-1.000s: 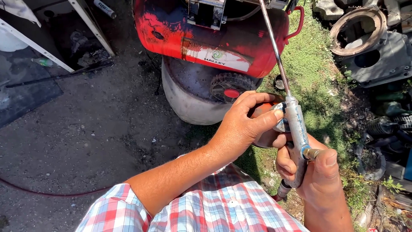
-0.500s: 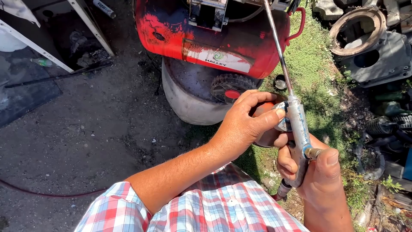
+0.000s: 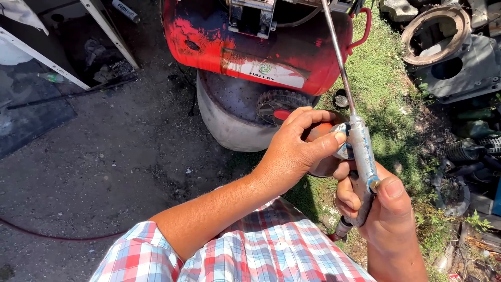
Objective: Troubleshooting and inspecting a pneumatic spray gun by disassembling the nozzle and paint cup to check for issues.
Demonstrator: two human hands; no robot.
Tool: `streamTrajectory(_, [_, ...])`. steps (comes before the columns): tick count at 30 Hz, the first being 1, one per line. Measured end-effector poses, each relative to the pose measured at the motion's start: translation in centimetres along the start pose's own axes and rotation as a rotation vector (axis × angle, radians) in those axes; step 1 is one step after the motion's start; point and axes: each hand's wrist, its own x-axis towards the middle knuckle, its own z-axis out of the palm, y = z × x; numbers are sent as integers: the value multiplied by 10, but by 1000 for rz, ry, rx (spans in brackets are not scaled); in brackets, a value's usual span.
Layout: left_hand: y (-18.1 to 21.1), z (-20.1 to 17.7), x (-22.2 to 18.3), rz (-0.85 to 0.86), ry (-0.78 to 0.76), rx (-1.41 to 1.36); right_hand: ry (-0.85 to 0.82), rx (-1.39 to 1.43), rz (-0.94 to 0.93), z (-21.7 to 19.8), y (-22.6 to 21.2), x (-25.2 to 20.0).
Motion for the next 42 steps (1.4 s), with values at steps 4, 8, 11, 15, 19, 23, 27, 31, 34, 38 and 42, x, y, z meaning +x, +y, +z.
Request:
streamTrajectory(4, [5,-2,1,-38,-17,3,13,-59,-26,11,-7,2])
streamTrajectory(8, [4,-1,2,-47,-14,0,36,-137,-33,15,-8,3])
streamTrajectory(11, [5,0,4,-48,-15,0,53,-142,-27,13,-9,4])
streamTrajectory(15, [8,-2,5,-67,-25,-10,57,-129,-26,16,-10,5])
streamTrajectory(19, [8,-3,6,-52,-17,0,39,-121,-32,16,-11,7])
streamTrajectory(23, [9,-2,4,-101,-5,-9,2,-148,-37,13,-9,8])
streamTrajectory(27, [4,1,5,-109,23,-4,-8,-123,-42,11,-7,11])
streamTrajectory(31, [-1,7,8,-66,57,27,-19,-125,-40,4,-9,14])
streamTrajectory(34, [0,10,8,-42,68,23,-12,-120,-34,4,-13,14])
streamTrajectory(38, [1,8,8,-34,46,25,-81,-75,-49,-6,-8,15])
streamTrajectory(42, [-11,6,-2,-79,55,-285,-88,-234,-238,-7,-2,21])
